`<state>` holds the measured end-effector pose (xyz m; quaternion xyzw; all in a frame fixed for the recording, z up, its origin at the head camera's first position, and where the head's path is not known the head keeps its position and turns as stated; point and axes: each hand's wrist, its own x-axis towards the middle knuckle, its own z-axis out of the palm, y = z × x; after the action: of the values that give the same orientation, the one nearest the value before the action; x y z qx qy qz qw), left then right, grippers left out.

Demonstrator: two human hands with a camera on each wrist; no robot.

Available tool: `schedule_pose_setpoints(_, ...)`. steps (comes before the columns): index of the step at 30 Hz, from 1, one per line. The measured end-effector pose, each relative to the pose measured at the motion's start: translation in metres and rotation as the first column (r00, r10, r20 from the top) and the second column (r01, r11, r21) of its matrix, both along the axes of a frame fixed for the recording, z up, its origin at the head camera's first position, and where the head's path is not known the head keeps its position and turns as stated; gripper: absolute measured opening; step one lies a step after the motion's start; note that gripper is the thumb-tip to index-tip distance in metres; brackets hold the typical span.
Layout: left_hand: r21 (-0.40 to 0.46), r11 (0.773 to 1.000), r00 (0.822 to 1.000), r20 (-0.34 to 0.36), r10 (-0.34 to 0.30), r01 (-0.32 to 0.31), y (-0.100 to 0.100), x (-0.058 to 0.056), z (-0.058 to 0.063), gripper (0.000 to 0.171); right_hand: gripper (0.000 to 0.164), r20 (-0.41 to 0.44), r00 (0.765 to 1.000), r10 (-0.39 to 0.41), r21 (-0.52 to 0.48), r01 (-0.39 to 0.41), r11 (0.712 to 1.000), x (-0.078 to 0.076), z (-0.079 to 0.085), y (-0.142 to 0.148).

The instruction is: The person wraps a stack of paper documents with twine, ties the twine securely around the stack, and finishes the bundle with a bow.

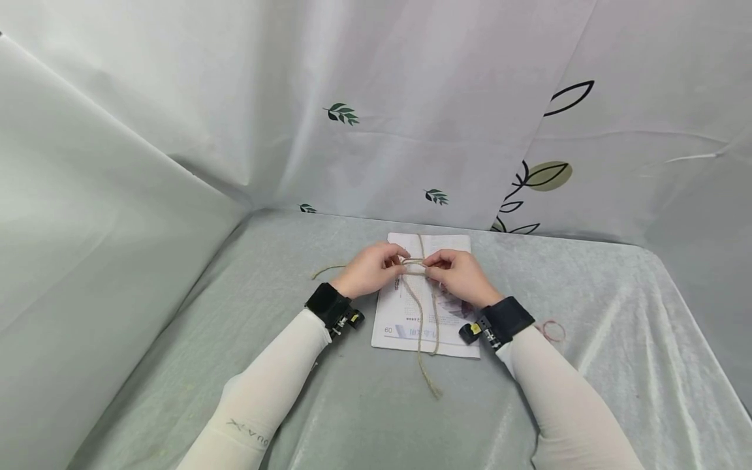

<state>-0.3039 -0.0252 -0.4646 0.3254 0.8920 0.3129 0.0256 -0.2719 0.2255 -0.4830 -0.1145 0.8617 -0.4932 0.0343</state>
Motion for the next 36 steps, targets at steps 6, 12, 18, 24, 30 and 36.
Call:
schedule_pose_setpoints(6, -0.038, 0.998, 0.999, 0.015, -0.042, 0.043, 0.002, 0.002, -0.002, 0.025, 0.018, -0.005, 1.000, 0.024, 0.009, -0.024, 1.000, 0.000, 0.001, 0.001)
schedule_pose_setpoints(12, -0.043, 0.998, 0.999, 0.017, -0.049, 0.050, 0.005, 0.002, -0.007, 0.013, 0.017, 0.003, 0.998, 0.063, 0.011, -0.063, 0.998, 0.000, 0.000, 0.002)
schedule_pose_setpoints(18, -0.048, 0.998, 0.999, 0.026, -0.031, 0.032, 0.006, 0.002, -0.010, 0.012, 0.010, -0.012, 0.994, 0.106, 0.047, -0.105, 0.993, 0.004, 0.007, 0.001)
schedule_pose_setpoints(24, -0.079, 0.996, 0.999, 0.004, -0.031, 0.032, 0.005, 0.001, -0.009, 0.012, 0.014, -0.037, 0.980, 0.193, 0.271, -0.176, 0.946, 0.015, 0.012, -0.011)
schedule_pose_setpoints(30, -0.111, 0.993, 0.999, -0.026, -0.039, 0.036, 0.006, 0.002, -0.009, 0.013, 0.022, -0.143, 0.958, 0.250, 0.445, -0.163, 0.880, 0.022, 0.005, -0.027)
schedule_pose_setpoints(36, -0.123, 0.992, 0.998, -0.047, -0.031, 0.025, 0.006, 0.003, -0.009, 0.008, 0.006, -0.165, 0.957, 0.239, 0.399, -0.157, 0.903, 0.020, 0.004, -0.025)
